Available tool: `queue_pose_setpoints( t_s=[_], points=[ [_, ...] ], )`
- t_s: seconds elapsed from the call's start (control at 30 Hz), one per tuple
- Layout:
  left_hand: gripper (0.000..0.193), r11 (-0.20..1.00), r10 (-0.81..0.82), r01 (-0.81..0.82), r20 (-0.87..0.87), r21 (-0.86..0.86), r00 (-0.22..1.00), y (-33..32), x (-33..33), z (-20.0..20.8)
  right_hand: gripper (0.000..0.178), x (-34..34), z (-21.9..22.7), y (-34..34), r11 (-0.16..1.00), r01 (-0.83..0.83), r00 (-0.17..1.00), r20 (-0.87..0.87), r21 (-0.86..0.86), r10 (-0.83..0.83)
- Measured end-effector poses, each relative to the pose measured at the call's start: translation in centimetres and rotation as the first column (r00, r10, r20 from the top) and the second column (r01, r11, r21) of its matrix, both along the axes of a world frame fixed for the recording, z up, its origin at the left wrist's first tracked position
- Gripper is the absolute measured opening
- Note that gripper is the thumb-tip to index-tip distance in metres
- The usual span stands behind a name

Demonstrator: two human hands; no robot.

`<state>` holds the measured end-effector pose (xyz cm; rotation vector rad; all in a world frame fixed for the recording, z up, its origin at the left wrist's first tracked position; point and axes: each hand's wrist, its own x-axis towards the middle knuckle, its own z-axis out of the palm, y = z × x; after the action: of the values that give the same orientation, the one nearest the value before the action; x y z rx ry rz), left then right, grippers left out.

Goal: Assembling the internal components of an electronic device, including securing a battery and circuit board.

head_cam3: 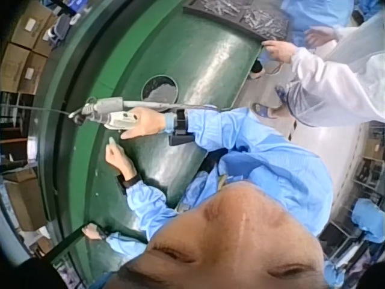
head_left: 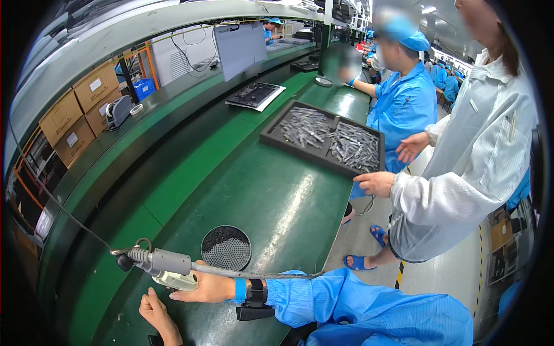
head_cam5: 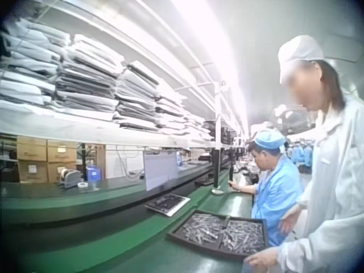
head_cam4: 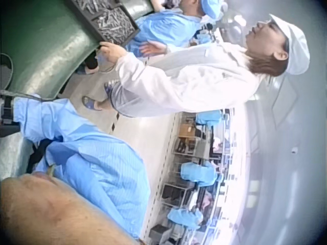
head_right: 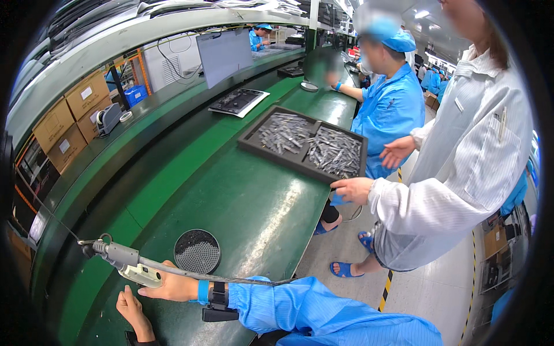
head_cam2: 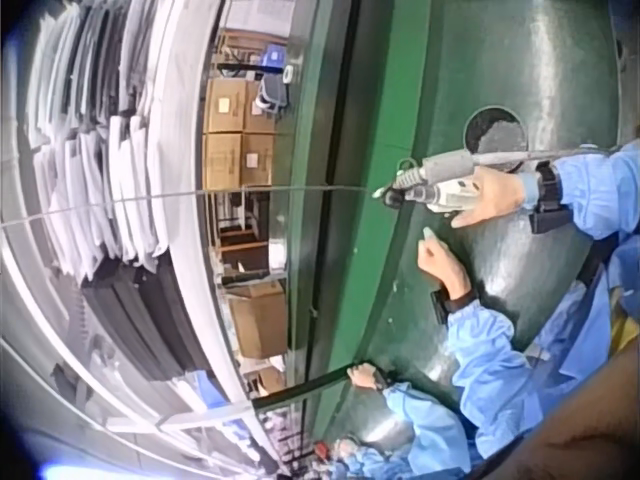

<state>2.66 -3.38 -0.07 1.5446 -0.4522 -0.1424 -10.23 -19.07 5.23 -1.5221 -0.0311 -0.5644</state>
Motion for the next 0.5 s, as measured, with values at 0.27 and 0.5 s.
queue_pose_setpoints(
  t_s=[0.27,0.5],
  points=[
    [0.046,1.000,-0.005,0.005,0.005,-0.006,1.000,-0.3,0.0,-0.1,0.042,0.4,-1.0,0.0,0.999,0.025,0.999,-0.032,-0.032,-0.026],
    [0.045,1.000,0.013,-0.013,0.004,-0.013,1.000,-0.1,-0.1,-0.5,0.042,0.4,-1.7,0.4,0.997,0.037,0.996,-0.079,-0.065,-0.042]
  ],
)
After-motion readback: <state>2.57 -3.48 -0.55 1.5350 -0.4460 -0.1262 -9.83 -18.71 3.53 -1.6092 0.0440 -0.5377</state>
